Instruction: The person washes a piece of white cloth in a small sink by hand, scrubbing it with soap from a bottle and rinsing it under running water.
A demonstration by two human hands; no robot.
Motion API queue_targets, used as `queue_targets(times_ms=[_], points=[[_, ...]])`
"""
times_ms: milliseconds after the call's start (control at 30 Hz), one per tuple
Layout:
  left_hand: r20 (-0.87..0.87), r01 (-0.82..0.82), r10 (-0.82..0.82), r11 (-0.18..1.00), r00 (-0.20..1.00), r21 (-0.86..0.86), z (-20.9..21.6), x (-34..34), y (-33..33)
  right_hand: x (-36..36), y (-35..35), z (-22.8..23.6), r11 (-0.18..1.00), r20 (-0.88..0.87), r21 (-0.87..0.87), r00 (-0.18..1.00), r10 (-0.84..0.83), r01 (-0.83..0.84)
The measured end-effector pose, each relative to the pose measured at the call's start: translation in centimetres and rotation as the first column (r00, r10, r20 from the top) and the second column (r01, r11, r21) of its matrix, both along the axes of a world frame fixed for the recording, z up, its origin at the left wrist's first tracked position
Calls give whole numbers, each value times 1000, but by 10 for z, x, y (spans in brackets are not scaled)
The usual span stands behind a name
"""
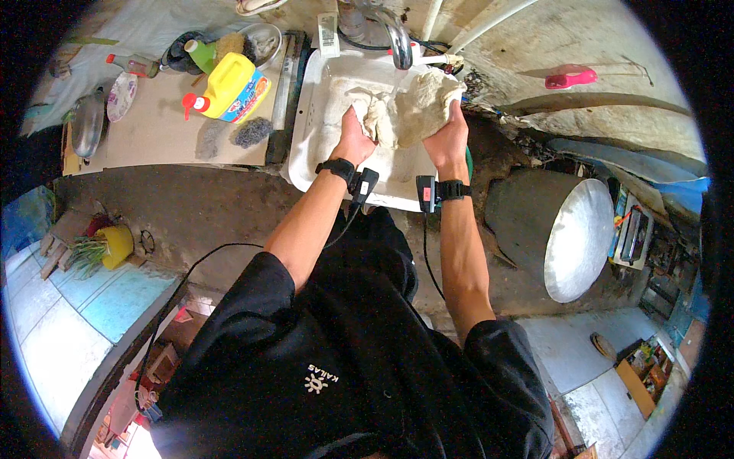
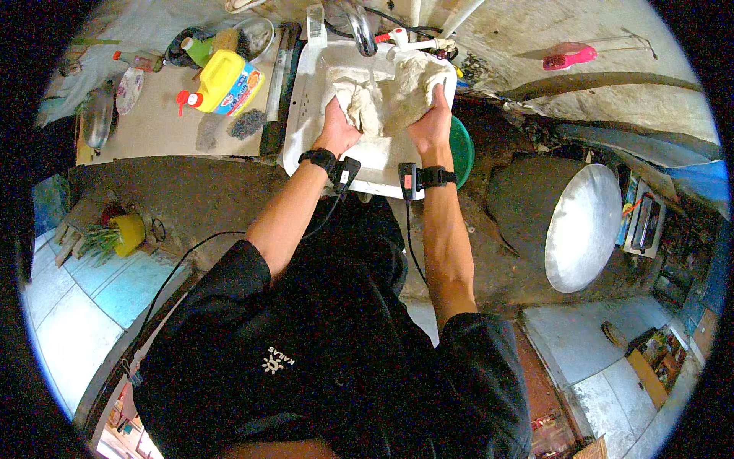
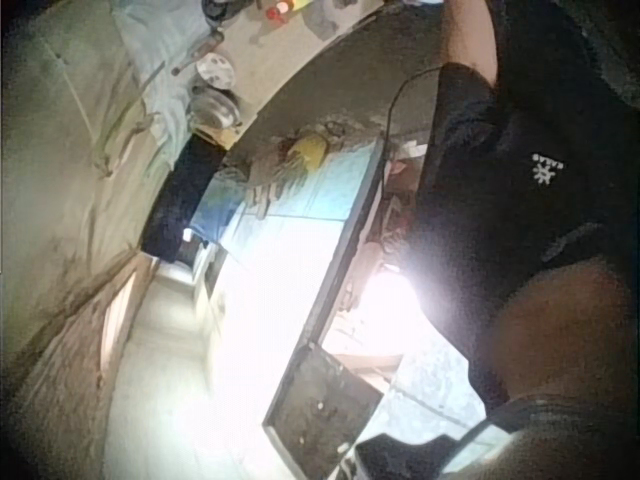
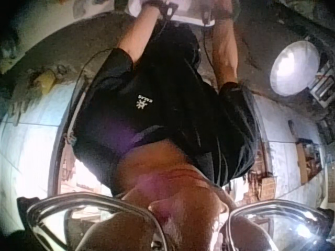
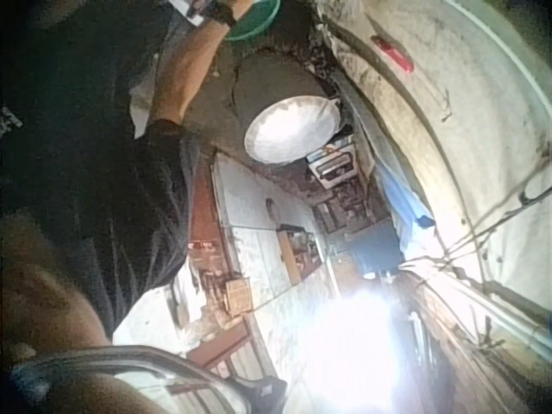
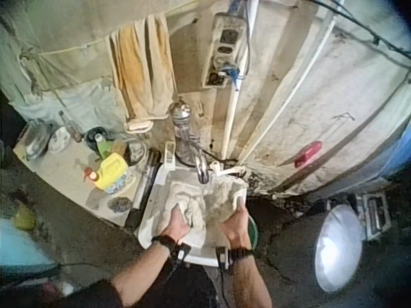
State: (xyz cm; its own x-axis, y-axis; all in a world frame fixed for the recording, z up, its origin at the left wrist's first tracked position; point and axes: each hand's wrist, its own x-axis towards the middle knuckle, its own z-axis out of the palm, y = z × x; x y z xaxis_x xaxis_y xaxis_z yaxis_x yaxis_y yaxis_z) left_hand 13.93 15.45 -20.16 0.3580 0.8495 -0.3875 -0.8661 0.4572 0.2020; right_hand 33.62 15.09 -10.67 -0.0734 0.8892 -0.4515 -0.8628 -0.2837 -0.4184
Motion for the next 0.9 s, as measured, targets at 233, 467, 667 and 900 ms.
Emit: queue_targets(times_ms=[233, 467, 667, 900], points=[[-411, 127, -209, 968, 887, -218, -1, 27, 35, -4, -17, 13, 995, -56, 42, 995, -84, 87], [-630, 220, -342, 938, 697, -266, 5, 32, 18, -1, -47, -32, 994, 503, 111, 863, -47, -11], [-736, 80, -252, 962, 628, -261, 6, 29, -47, -65, -81, -117, 944, 969, -48, 212, 123, -327], [-824, 61, -312, 945, 473, -322, -38, -18, -38, -117, -74, -89, 946, 979, -78, 153, 132, -315]])
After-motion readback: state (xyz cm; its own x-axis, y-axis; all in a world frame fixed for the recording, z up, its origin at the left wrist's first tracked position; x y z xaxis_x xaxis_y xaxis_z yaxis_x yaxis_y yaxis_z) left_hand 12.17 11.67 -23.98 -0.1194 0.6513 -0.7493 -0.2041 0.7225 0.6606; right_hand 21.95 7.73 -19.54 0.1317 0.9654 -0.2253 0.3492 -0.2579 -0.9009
